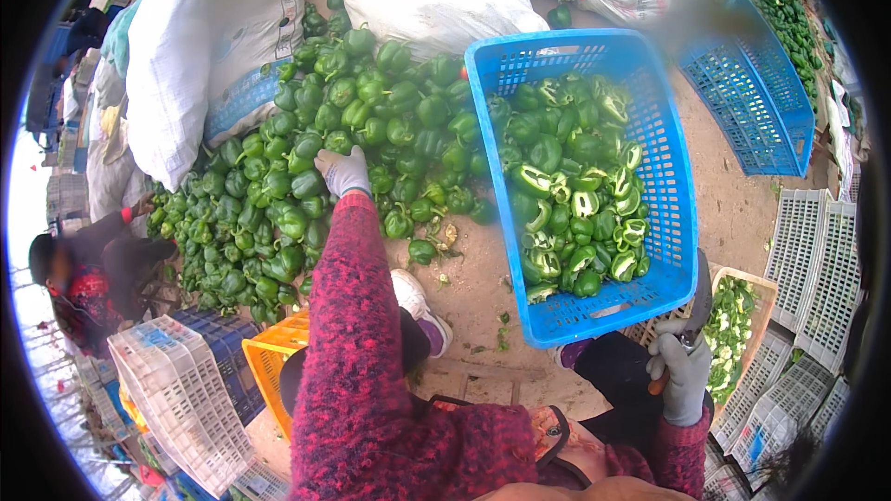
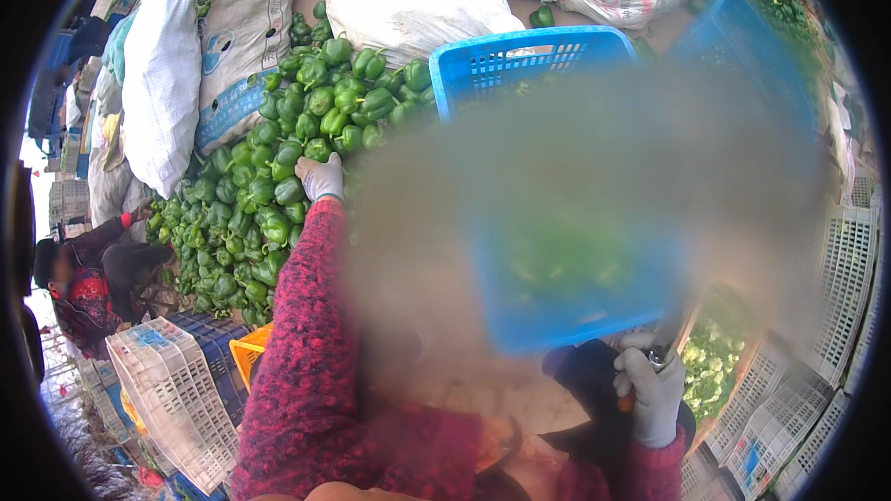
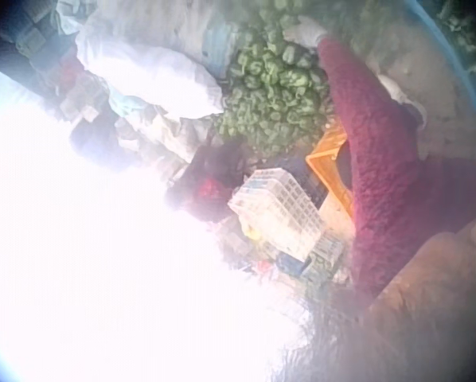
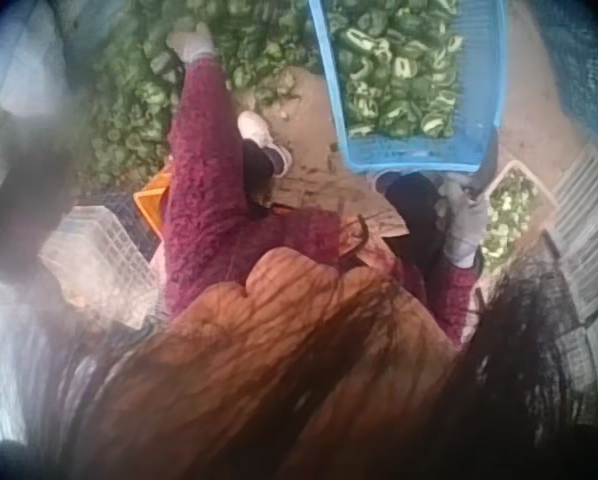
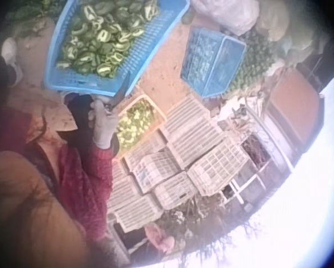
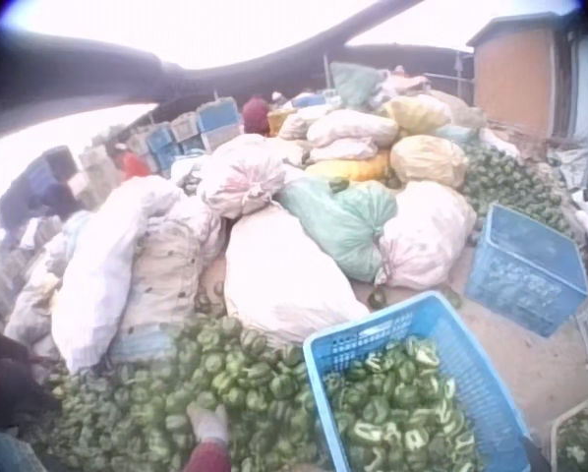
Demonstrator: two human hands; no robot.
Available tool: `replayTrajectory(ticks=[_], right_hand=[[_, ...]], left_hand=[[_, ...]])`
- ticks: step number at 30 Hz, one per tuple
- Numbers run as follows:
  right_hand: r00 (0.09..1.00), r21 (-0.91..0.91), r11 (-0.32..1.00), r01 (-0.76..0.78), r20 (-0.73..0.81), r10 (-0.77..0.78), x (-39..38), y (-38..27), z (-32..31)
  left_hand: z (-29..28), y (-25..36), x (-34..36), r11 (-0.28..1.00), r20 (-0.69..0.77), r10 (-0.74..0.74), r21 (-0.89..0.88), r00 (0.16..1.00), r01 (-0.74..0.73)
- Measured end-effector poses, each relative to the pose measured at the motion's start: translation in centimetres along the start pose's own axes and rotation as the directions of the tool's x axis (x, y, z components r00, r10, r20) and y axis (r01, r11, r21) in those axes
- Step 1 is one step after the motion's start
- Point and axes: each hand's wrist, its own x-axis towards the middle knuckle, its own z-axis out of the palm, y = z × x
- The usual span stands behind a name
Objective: The person sits on the floor and repeatedly picks green bell peppers from a pile, cuts them into pieces using a small knife, and places the cut pieces into a blue basket. The person also discards stems and cores into a separate white basket.
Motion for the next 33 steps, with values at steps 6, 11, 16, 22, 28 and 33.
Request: replayTrajectory(ticks=[6, 11, 16, 22, 28, 33], right_hand=[[0.998, -0.123, 0.990, -0.061, 0.018, 0.064, 0.4, 0.6, 0.2], [0.984, -0.143, 0.988, -0.060, 0.157, 0.083, 0.6, -0.1, 1.7], [0.904, -0.149, 0.923, 0.355, 0.309, -0.297, 0.1, -0.6, 6.3], [0.675, -0.397, 0.567, 0.722, 0.225, -0.702, -3.3, 0.0, 6.3], [0.687, -0.533, 0.507, 0.678, 0.212, -0.695, -4.7, 3.1, 4.1], [0.731, -0.641, 0.478, 0.601, 0.198, -0.653, -3.0, 4.9, 4.1]], left_hand=[[-2.1, 2.1, 3.1, 0.962, 0.049, -0.243, -0.118, 0.969, 0.247], [-10.0, 3.1, -0.6, 0.411, 0.662, 0.132, -0.714, 0.738, 0.567], [-17.8, 12.9, -11.1, 0.284, 0.771, 0.535, -0.550, 0.346, 0.785], [-25.2, 14.6, -31.5, 0.308, 0.785, 0.583, -0.453, 0.210, 0.836], [-28.0, 14.0, -39.4, 0.266, 0.685, 0.676, -0.569, 0.270, 0.778], [-27.7, 13.7, -40.0, 0.333, 0.802, 0.568, -0.430, 0.185, 0.839]])
